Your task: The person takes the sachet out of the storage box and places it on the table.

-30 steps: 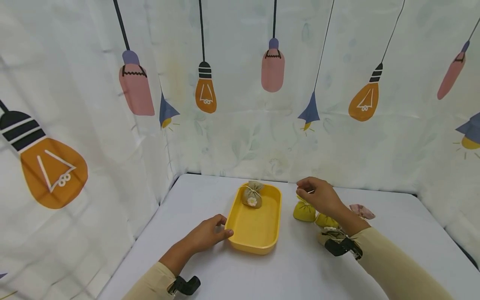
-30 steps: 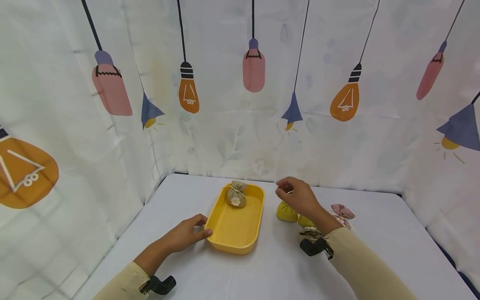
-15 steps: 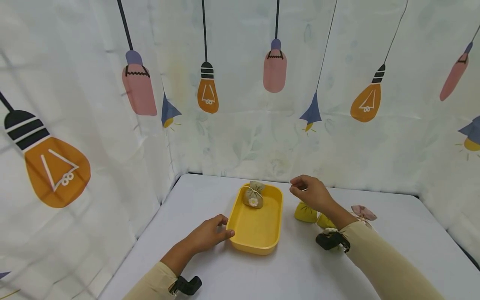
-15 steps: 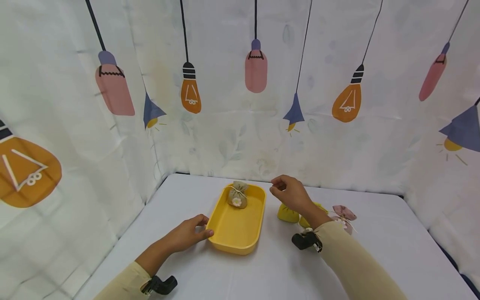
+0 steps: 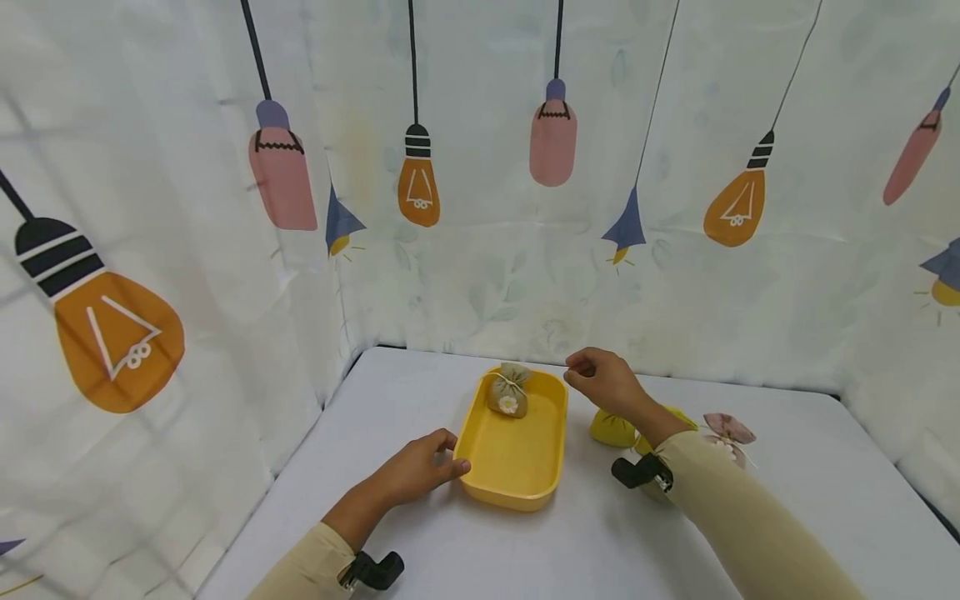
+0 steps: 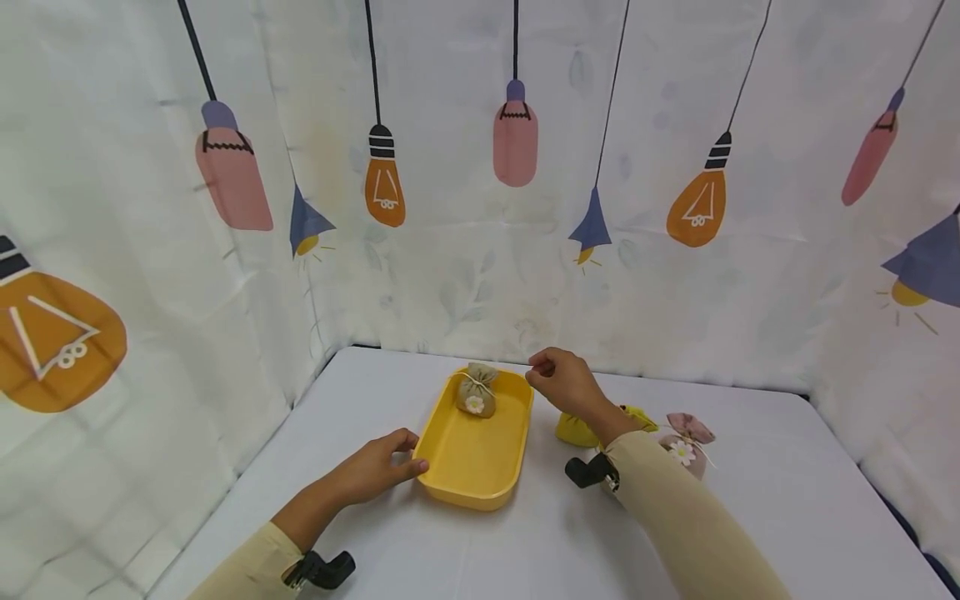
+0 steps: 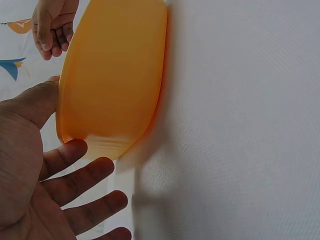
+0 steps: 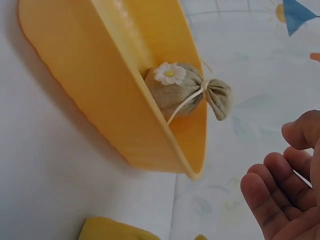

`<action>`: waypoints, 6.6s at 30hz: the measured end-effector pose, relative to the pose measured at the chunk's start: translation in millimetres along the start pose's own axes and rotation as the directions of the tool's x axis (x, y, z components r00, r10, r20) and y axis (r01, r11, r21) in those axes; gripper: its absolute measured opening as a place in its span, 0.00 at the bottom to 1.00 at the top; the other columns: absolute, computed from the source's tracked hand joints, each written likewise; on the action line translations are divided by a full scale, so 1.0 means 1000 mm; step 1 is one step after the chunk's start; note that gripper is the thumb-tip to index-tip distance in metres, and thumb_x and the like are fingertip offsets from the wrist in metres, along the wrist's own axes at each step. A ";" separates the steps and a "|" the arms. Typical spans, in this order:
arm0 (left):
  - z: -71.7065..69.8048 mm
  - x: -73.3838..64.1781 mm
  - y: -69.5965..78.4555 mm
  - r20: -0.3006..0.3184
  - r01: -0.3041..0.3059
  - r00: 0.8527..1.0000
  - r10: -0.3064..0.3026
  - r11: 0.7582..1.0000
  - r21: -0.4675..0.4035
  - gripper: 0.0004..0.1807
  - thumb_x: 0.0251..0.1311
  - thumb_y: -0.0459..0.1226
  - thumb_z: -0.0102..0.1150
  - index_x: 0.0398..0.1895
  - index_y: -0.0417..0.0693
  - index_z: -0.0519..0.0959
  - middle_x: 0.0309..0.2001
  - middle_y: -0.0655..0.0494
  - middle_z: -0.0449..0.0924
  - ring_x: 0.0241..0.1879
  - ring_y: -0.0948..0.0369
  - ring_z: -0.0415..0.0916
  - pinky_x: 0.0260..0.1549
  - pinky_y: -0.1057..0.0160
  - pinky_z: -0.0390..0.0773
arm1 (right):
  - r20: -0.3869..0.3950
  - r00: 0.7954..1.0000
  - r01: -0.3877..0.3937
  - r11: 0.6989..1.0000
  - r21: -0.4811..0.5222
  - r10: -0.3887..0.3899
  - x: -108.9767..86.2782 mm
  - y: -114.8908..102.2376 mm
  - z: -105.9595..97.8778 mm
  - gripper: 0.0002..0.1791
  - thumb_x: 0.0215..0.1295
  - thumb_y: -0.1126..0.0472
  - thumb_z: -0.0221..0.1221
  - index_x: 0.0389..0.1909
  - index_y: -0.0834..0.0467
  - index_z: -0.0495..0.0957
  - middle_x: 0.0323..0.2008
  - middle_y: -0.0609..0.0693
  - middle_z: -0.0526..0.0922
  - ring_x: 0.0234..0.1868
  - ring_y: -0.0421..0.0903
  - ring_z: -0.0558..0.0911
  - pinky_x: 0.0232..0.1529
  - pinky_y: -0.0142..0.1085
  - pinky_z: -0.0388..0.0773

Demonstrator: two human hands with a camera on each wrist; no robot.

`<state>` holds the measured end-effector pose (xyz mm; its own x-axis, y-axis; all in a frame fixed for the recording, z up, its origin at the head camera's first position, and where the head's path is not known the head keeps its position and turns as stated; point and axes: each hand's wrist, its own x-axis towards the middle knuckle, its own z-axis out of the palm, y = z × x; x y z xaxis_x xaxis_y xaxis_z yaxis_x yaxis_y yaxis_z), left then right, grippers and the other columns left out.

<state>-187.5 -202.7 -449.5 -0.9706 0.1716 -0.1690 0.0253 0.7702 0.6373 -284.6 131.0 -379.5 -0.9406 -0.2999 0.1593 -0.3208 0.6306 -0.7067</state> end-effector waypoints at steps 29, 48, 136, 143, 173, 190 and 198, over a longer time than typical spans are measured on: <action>-0.001 -0.002 0.001 -0.005 -0.014 1.000 0.014 1.000 -0.006 0.27 0.64 0.58 0.67 0.56 0.53 0.76 0.61 0.47 0.78 0.56 0.50 0.76 0.53 0.41 0.77 | 0.027 0.998 -0.064 0.998 -0.023 0.064 0.025 -0.001 0.032 0.14 0.73 0.57 0.63 0.54 0.59 0.81 0.45 0.52 0.85 0.46 0.50 0.84 0.47 0.45 0.83; -0.002 -0.001 0.002 -0.006 -0.010 1.000 0.010 1.000 -0.010 0.27 0.63 0.58 0.67 0.56 0.53 0.77 0.61 0.49 0.78 0.56 0.51 0.76 0.53 0.40 0.77 | 0.058 0.995 -0.087 0.996 -0.009 0.087 0.034 -0.007 0.050 0.16 0.73 0.56 0.63 0.56 0.57 0.81 0.47 0.52 0.84 0.47 0.51 0.83 0.45 0.45 0.83; 0.001 -0.004 -0.005 -0.015 -0.057 0.998 0.056 0.998 -0.030 0.23 0.64 0.59 0.66 0.52 0.57 0.77 0.59 0.50 0.79 0.48 0.55 0.74 0.47 0.45 0.78 | -0.144 0.975 0.192 0.964 0.181 -0.167 0.011 -0.034 0.027 0.03 0.69 0.62 0.66 0.41 0.53 0.85 0.36 0.45 0.86 0.37 0.45 0.84 0.38 0.40 0.82; 0.002 -0.004 -0.005 -0.019 -0.050 0.999 0.049 0.998 -0.031 0.23 0.63 0.59 0.66 0.52 0.57 0.77 0.59 0.50 0.79 0.47 0.55 0.74 0.49 0.43 0.78 | -0.124 0.981 0.174 0.965 0.196 -0.152 -0.002 -0.032 0.016 0.03 0.70 0.61 0.66 0.42 0.54 0.85 0.37 0.46 0.86 0.38 0.45 0.84 0.39 0.40 0.82; 0.003 -0.003 -0.004 -0.034 -0.055 0.998 0.054 0.998 -0.032 0.21 0.63 0.60 0.66 0.49 0.59 0.77 0.58 0.52 0.80 0.45 0.57 0.73 0.47 0.46 0.78 | -0.182 0.981 0.088 0.993 0.077 -0.072 -0.045 -0.010 -0.034 0.04 0.70 0.60 0.66 0.42 0.54 0.86 0.39 0.47 0.87 0.40 0.46 0.85 0.39 0.39 0.83; 0.001 -0.002 -0.003 -0.019 -0.023 1.000 0.022 1.000 -0.017 0.23 0.62 0.61 0.66 0.50 0.58 0.77 0.58 0.52 0.79 0.43 0.57 0.73 0.47 0.46 0.79 | -0.188 0.982 0.044 0.996 0.073 -0.030 -0.068 0.013 -0.051 0.07 0.70 0.54 0.67 0.43 0.53 0.86 0.38 0.45 0.88 0.43 0.45 0.86 0.43 0.41 0.81; 0.001 -0.004 -0.002 -0.020 -0.017 1.000 0.017 1.000 -0.020 0.23 0.62 0.60 0.67 0.50 0.58 0.77 0.58 0.52 0.79 0.44 0.57 0.73 0.47 0.47 0.78 | -0.192 0.981 0.047 0.992 0.121 -0.023 -0.080 0.017 -0.055 0.07 0.70 0.57 0.67 0.43 0.56 0.85 0.38 0.51 0.88 0.43 0.46 0.86 0.40 0.34 0.81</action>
<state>-183.4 -204.3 -450.4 -0.9747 0.1719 -0.1431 0.0368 0.7545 0.6553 -221.1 204.8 -366.5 -0.9370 -0.1710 0.3046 -0.3483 0.5248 -0.7767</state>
